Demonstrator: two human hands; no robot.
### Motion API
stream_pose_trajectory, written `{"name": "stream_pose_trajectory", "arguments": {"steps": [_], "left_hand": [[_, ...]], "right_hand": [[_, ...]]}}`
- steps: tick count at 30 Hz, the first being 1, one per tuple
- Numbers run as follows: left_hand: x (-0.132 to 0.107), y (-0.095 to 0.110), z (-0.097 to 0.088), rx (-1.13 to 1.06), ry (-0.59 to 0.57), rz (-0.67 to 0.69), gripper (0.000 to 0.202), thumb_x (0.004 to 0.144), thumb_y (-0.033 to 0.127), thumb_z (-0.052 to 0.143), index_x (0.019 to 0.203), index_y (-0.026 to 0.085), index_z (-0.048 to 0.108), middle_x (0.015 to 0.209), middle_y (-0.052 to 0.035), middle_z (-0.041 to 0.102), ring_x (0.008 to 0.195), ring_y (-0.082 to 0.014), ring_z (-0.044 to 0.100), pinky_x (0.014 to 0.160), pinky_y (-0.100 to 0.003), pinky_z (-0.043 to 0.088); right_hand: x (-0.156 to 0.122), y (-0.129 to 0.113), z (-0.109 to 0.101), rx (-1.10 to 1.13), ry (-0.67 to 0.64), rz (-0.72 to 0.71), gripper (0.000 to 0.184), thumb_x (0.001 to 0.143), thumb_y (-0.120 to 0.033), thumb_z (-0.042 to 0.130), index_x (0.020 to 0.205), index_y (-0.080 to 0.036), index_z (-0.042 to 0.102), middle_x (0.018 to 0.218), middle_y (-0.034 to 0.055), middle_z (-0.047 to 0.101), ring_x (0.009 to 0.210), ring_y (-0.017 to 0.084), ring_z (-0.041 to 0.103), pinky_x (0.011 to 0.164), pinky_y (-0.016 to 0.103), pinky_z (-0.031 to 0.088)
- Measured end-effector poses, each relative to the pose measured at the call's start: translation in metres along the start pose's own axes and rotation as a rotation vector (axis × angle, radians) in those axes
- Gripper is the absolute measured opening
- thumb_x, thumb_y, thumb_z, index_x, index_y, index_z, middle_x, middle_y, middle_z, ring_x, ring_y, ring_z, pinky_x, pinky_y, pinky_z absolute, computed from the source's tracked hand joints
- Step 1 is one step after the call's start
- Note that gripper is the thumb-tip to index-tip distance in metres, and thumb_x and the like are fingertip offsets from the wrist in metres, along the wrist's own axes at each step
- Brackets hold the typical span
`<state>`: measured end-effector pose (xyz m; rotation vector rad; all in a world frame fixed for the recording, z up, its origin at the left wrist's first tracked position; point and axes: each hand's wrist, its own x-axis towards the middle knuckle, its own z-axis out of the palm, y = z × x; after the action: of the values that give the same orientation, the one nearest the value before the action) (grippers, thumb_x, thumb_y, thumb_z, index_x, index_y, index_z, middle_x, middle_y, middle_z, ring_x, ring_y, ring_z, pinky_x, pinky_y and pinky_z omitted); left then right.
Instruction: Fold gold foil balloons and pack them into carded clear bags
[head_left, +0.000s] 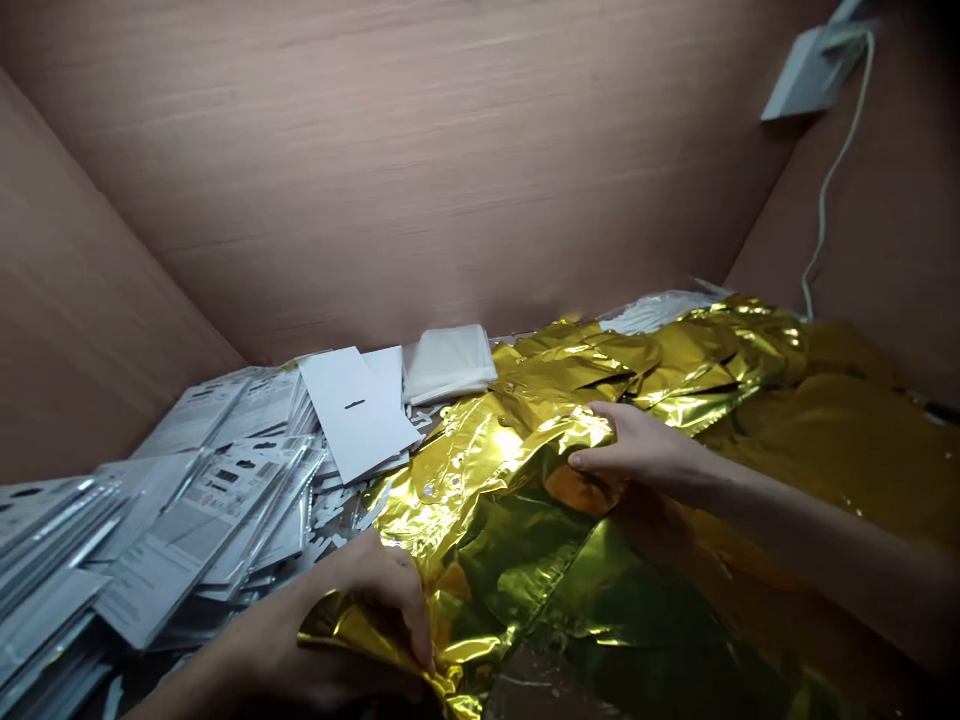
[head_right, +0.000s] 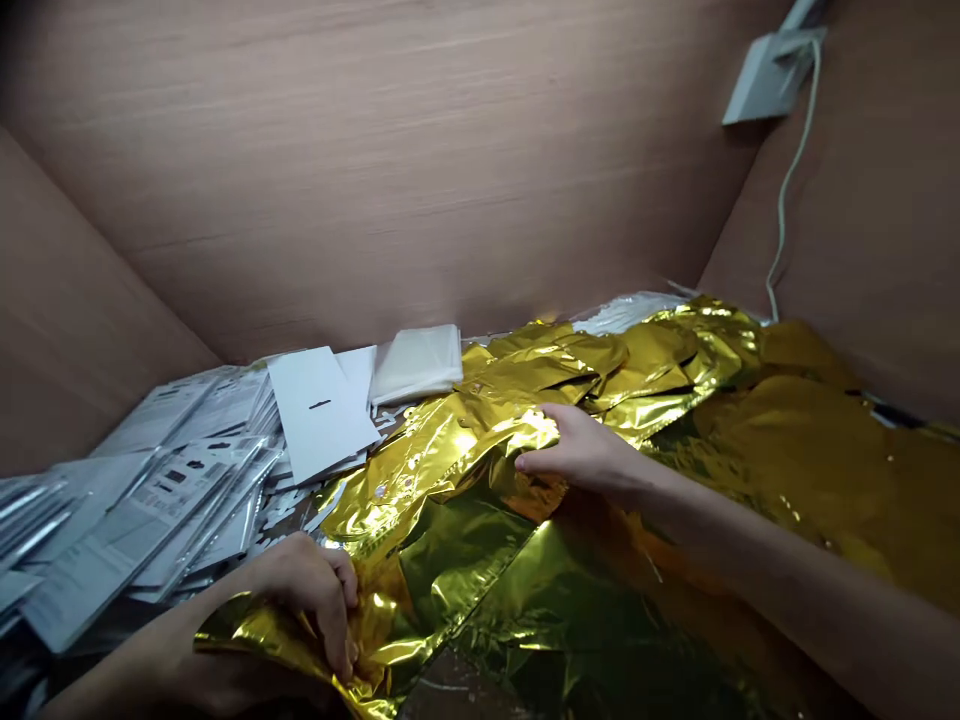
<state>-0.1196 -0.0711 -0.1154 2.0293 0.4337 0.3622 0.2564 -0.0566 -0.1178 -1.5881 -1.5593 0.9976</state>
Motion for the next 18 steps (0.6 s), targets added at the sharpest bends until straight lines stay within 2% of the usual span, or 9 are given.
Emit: {"name": "stream_pose_trajectory", "arguments": {"steps": [2,4,6,8,10,13,15,18], "left_hand": [[0.007,0.010,-0.007,-0.186,-0.048,-0.181,0.031,0.082,0.043,0.083,0.090,0.019,0.065,0.090,-0.0086,0.079,0.084,-0.0240,0.076,0.072,-0.030,0.058],[0.023,0.020,-0.015,-0.287,-0.075,-0.322,0.034,0.080,0.033,0.086,0.092,0.018,0.058,0.088,-0.0071,0.077,0.078,-0.0198,0.074,0.066,-0.025,0.056],[0.049,0.030,-0.020,-0.288,-0.076,-0.407,0.038,0.078,0.028,0.088,0.098,0.017,0.058,0.082,-0.0018,0.073,0.070,-0.0135,0.068,0.060,-0.020,0.051],[0.082,0.037,-0.020,-0.245,-0.057,-0.482,0.050,0.073,0.030,0.092,0.109,0.019,0.059,0.081,0.0023,0.069,0.069,-0.0122,0.065,0.060,-0.020,0.051],[0.117,0.040,-0.015,-0.160,-0.069,-0.525,0.064,0.067,0.036,0.095,0.118,0.020,0.061,0.088,0.0012,0.070,0.073,-0.0149,0.065,0.063,-0.024,0.053],[0.162,0.033,-0.003,0.049,-0.126,-0.476,0.056,0.063,0.047,0.094,0.105,0.018,0.069,0.087,-0.0015,0.070,0.076,-0.0181,0.065,0.062,-0.026,0.049],[0.182,0.023,0.004,0.155,-0.129,-0.460,0.052,0.061,0.052,0.094,0.089,0.016,0.071,0.079,-0.0009,0.068,0.071,-0.0179,0.062,0.057,-0.025,0.044],[0.197,0.006,0.007,0.170,-0.049,-0.475,0.057,0.054,0.053,0.096,0.086,0.017,0.068,0.071,0.0012,0.066,0.064,-0.0173,0.060,0.054,-0.025,0.039]], "right_hand": [[-0.002,0.004,0.002,-0.091,0.066,0.010,0.072,0.066,-0.031,0.084,0.134,-0.017,0.064,0.129,0.0125,0.069,0.110,0.035,0.067,0.094,0.042,0.053],[-0.004,0.007,0.003,-0.144,0.076,-0.008,0.080,0.067,-0.030,0.083,0.141,-0.015,0.059,0.132,0.0136,0.067,0.108,0.033,0.067,0.091,0.040,0.053],[-0.006,0.009,0.005,-0.168,0.066,-0.033,0.081,0.068,-0.029,0.081,0.144,-0.015,0.056,0.133,0.0137,0.066,0.105,0.031,0.068,0.089,0.038,0.052],[-0.008,0.009,0.007,-0.163,0.049,-0.034,0.084,0.070,-0.028,0.080,0.147,-0.014,0.052,0.133,0.0145,0.066,0.100,0.029,0.068,0.087,0.038,0.052],[-0.010,0.009,0.009,-0.143,0.043,-0.040,0.088,0.069,-0.027,0.079,0.150,-0.013,0.048,0.135,0.0159,0.065,0.101,0.029,0.068,0.087,0.038,0.053],[-0.011,0.007,0.010,-0.105,0.032,-0.081,0.084,0.070,-0.027,0.077,0.148,-0.013,0.049,0.136,0.0165,0.064,0.111,0.032,0.066,0.092,0.040,0.053],[-0.011,0.004,0.010,-0.071,0.022,-0.060,0.074,0.074,-0.026,0.071,0.145,-0.016,0.052,0.130,0.0156,0.067,0.113,0.033,0.066,0.091,0.041,0.054],[-0.010,0.001,0.009,-0.028,0.038,0.003,0.060,0.083,-0.030,0.063,0.142,-0.019,0.055,0.131,0.0159,0.067,0.119,0.035,0.064,0.095,0.046,0.052]]}}
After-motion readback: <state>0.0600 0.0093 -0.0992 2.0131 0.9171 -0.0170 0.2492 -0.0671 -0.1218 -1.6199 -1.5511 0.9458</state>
